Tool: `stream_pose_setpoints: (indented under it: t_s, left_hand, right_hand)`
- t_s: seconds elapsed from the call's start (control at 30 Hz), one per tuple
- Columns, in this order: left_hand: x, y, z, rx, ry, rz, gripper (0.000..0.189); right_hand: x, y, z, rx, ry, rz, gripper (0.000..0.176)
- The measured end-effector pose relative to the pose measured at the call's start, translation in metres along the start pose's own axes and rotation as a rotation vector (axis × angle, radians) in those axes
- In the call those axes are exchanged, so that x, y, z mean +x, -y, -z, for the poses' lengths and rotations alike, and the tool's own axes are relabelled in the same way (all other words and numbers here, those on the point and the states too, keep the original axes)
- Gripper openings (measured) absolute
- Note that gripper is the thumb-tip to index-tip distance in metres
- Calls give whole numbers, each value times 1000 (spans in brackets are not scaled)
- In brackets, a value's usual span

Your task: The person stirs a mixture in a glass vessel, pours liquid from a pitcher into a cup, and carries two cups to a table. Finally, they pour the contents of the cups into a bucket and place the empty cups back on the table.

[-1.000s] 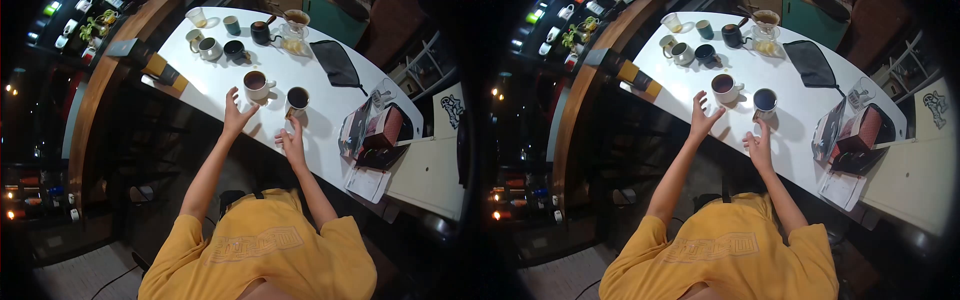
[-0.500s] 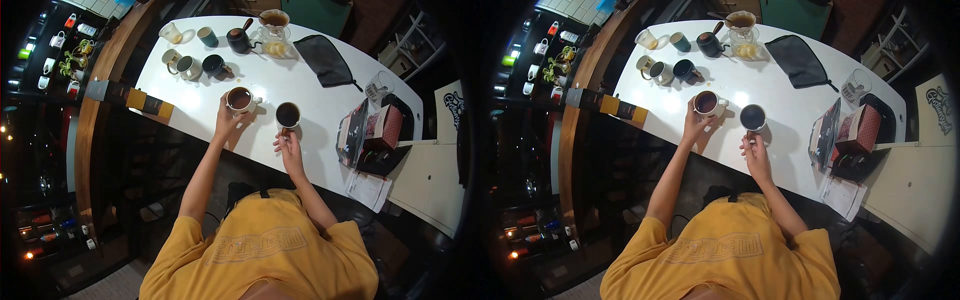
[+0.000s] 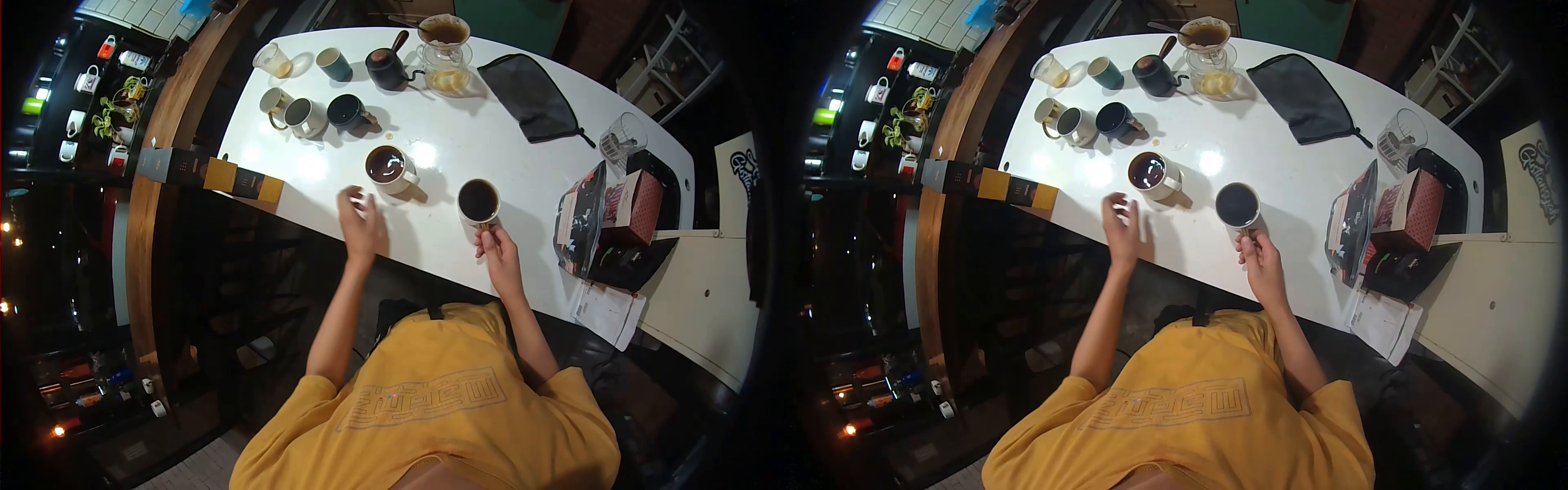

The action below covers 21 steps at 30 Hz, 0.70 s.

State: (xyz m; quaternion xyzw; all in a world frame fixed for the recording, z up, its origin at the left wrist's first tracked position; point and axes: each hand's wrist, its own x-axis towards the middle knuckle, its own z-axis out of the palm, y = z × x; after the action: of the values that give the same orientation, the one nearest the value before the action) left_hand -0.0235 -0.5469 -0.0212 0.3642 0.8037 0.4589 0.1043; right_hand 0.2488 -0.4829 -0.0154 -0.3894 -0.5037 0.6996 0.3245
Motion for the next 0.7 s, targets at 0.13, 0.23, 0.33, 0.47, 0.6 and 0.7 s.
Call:
stream_pose_setpoints:
  t_s: [0.13,0.23,0.33,0.47,0.6,0.7]
  left_hand:
    - [-33,-42,-37,-419,153,297,34]
    - [-34,-50,-61,-707,217,497,44]
    - [-35,-57,-65,-708,202,462,49]
    - [-32,-55,-72,-789,185,423,48]
    - [-28,-61,-74,-950,286,444,46]
    - [-27,-64,-75,-994,234,449,34]
  right_hand:
    - [1,4,0,14,14,-17,26]
    - [1,7,-2,22,-7,-26,28]
    - [1,8,0,18,2,-12,29]
    - [1,5,1,18,5,-25,29]
    - [1,5,2,6,6,-42,32]
    - [2,4,4,-13,-8,-47,35]
